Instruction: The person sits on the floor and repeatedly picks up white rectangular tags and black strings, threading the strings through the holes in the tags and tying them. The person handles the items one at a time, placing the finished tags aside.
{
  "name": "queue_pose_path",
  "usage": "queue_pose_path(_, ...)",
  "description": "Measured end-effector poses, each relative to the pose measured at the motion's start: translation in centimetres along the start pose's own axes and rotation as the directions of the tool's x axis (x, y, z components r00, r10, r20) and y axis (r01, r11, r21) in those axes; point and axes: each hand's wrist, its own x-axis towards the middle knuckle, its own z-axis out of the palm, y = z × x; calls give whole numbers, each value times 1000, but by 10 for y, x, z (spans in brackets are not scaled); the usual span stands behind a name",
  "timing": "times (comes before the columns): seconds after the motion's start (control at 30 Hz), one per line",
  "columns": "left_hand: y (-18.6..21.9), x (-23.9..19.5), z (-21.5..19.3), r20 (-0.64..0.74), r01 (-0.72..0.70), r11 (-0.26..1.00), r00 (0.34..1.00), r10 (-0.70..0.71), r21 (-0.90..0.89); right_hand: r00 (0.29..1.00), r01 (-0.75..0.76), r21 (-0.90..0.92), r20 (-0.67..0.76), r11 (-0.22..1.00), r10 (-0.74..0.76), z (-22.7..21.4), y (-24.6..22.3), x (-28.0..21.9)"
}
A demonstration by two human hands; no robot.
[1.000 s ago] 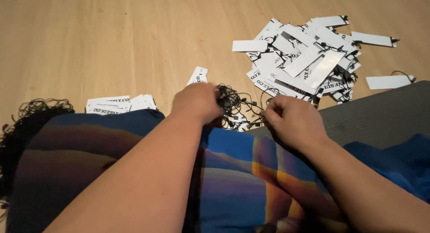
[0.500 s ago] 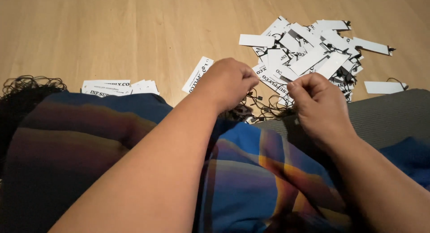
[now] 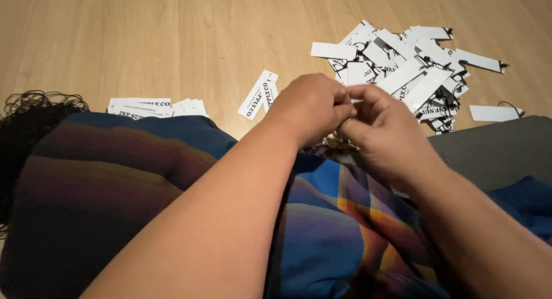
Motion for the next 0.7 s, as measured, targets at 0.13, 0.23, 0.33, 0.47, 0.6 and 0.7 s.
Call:
queue_pose_path(0.13,-9,2,2,84,53,994,995,-62,98,998,-56,-40,-11,998,55,6,15,3)
queue_pose_path(0.23,-13,2,-1,109,43,996,993,-52,81,987,-147,-104,-75,984,139,7,12,-1)
queue_pose_path(0.33,-15,4,-9,105,101,973,987,-125,209,975,-212,-256,-128,943,184,-3,9,1)
queue_pose_path(0.47,-30,10,-16,-68,368,905,930,-362,212,953,-299,-412,-179,861,245,-19,16,4)
queue_pose_path(0.6,-47,10,-34,-238,664,745,736,-634,67,959,-283,-512,-142,811,246,-39,32,11)
queue_pose_path(0.7,-48,10,-37,-164,733,674,679,-716,90,958,-259,-124,-162,958,238,-45,40,13)
